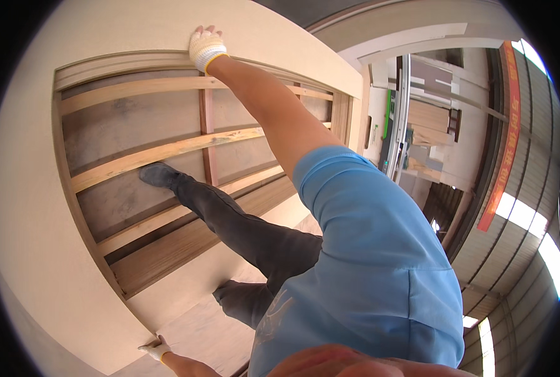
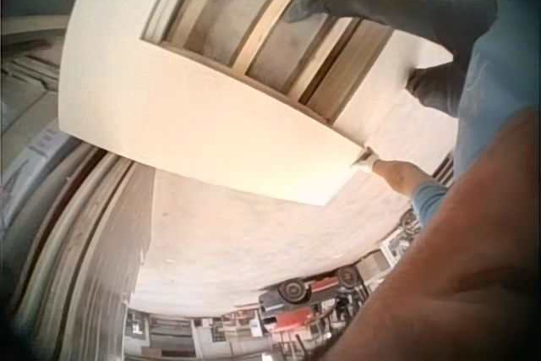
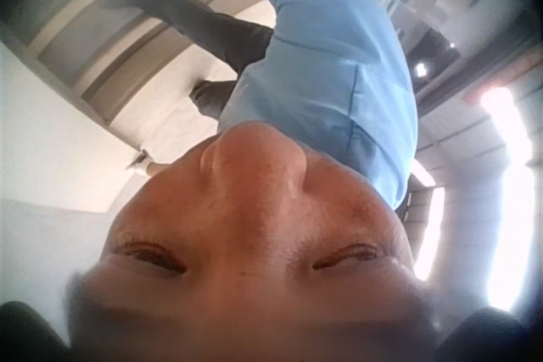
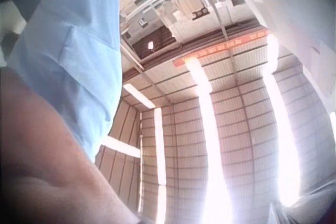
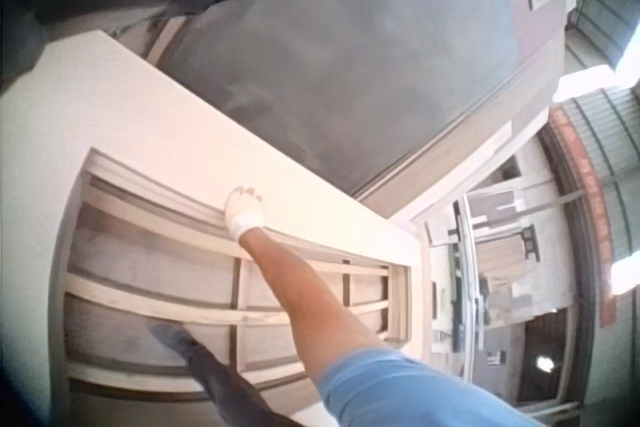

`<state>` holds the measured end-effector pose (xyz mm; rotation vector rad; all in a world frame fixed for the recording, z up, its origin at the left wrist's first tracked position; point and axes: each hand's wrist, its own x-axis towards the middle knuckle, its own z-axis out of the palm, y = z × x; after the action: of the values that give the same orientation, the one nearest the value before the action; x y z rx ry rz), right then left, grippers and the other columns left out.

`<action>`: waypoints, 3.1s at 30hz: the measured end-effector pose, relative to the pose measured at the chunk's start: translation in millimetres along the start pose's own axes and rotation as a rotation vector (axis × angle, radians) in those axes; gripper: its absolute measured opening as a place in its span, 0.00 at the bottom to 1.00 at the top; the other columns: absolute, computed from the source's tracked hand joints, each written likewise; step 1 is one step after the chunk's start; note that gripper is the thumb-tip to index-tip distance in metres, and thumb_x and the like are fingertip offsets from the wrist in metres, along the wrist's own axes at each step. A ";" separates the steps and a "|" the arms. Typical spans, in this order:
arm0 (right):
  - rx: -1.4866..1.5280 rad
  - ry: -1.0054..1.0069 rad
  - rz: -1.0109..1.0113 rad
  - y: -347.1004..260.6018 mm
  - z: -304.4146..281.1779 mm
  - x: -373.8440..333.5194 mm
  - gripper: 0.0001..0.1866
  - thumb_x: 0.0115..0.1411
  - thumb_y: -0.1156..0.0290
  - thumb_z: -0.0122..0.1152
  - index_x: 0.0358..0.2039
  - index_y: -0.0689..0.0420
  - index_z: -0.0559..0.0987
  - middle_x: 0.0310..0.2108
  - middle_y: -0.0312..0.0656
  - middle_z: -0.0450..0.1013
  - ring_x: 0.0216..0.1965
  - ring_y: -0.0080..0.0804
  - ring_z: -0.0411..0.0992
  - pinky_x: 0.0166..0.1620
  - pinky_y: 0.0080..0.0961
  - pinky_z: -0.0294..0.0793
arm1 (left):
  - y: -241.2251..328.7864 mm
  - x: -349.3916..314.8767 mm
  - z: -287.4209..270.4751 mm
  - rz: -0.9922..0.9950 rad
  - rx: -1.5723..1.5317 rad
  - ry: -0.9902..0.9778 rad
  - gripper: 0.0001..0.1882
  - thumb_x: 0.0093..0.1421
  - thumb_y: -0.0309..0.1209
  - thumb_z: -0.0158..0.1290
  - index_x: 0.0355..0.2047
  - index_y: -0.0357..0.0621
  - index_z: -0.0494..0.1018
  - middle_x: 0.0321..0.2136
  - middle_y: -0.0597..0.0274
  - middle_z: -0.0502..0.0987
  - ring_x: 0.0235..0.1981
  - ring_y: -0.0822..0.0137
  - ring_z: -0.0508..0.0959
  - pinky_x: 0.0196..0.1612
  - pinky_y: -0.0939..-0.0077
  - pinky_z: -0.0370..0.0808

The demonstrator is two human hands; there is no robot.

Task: The person uses a yellow tool to adjust a large sheet of material on a CNC machine, then removes the sheet and stacks it with others. The person returns to the control console to operate the keyboard and mouse, then repeats the adjustment and removal process.

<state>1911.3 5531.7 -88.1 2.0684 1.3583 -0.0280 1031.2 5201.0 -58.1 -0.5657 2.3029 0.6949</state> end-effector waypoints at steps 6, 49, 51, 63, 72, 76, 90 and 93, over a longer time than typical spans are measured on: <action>0.045 0.045 0.011 4.8 5.1 4.2 0.43 0.61 0.67 0.64 0.69 0.75 0.55 0.67 0.68 0.61 0.70 0.64 0.59 0.67 0.60 0.62 | -4.3 20.0 -5.3 -0.047 -0.005 0.041 0.30 0.61 0.67 0.54 0.52 0.61 0.74 0.48 0.72 0.75 0.48 0.63 0.73 0.61 0.46 0.69; -1.103 0.023 -1.777 -484.3 -209.0 -1097.4 0.19 0.63 0.56 0.61 0.48 0.54 0.84 0.44 0.47 0.83 0.39 0.38 0.83 0.43 0.37 0.82 | -679.9 -321.1 -313.6 -0.258 -0.446 -0.199 0.13 0.66 0.42 0.53 0.37 0.49 0.81 0.35 0.59 0.84 0.34 0.60 0.84 0.33 0.63 0.78; -2.090 0.462 -2.298 -499.8 -205.4 -1099.6 0.23 0.60 0.47 0.62 0.47 0.50 0.85 0.43 0.43 0.83 0.44 0.43 0.81 0.49 0.41 0.80 | -677.7 -296.9 -344.2 -0.285 -0.580 -0.149 0.13 0.66 0.43 0.54 0.37 0.48 0.80 0.34 0.59 0.84 0.33 0.61 0.83 0.32 0.64 0.77; -2.303 0.363 -2.074 -644.8 -81.0 -1397.5 0.12 0.65 0.63 0.62 0.44 0.53 0.86 0.36 0.38 0.85 0.37 0.36 0.83 0.39 0.35 0.83 | -827.1 -150.0 -623.3 -0.627 -1.338 0.352 0.14 0.67 0.42 0.53 0.39 0.45 0.80 0.32 0.61 0.83 0.30 0.61 0.81 0.31 0.64 0.76; -1.515 0.271 -2.327 -557.3 184.8 -2021.1 0.19 0.65 0.65 0.50 0.52 0.53 0.83 0.32 0.43 0.85 0.35 0.31 0.84 0.44 0.37 0.81 | -884.6 -77.8 -710.5 -0.752 -1.251 0.238 0.16 0.67 0.43 0.51 0.41 0.45 0.81 0.35 0.57 0.84 0.33 0.56 0.82 0.36 0.58 0.77; -1.369 0.014 -2.502 -460.4 282.2 -2177.3 0.21 0.64 0.67 0.49 0.56 0.50 0.81 0.32 0.45 0.85 0.40 0.36 0.83 0.51 0.34 0.77 | -973.4 -23.6 -768.1 -0.785 -1.270 0.164 0.17 0.67 0.43 0.50 0.41 0.45 0.81 0.36 0.55 0.84 0.34 0.54 0.83 0.38 0.56 0.78; -2.148 0.246 -1.782 -532.6 350.2 -2333.0 0.14 0.59 0.62 0.59 0.40 0.53 0.86 0.37 0.48 0.83 0.38 0.43 0.81 0.46 0.43 0.78 | -1496.5 137.5 -1390.0 -0.587 -1.455 1.157 0.15 0.64 0.39 0.57 0.28 0.39 0.80 0.23 0.61 0.80 0.22 0.66 0.78 0.30 0.70 0.77; -2.156 0.260 -1.771 -566.0 403.8 -2430.1 0.13 0.59 0.63 0.59 0.38 0.52 0.87 0.35 0.48 0.83 0.36 0.42 0.81 0.43 0.44 0.78 | -1521.7 185.8 -1439.2 -0.698 -1.150 0.942 0.15 0.64 0.40 0.56 0.33 0.39 0.81 0.26 0.58 0.82 0.24 0.65 0.80 0.31 0.67 0.77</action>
<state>451.8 3484.7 174.3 -1.0133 1.4316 0.6024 1079.7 3120.5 242.8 -2.4847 1.8944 1.5553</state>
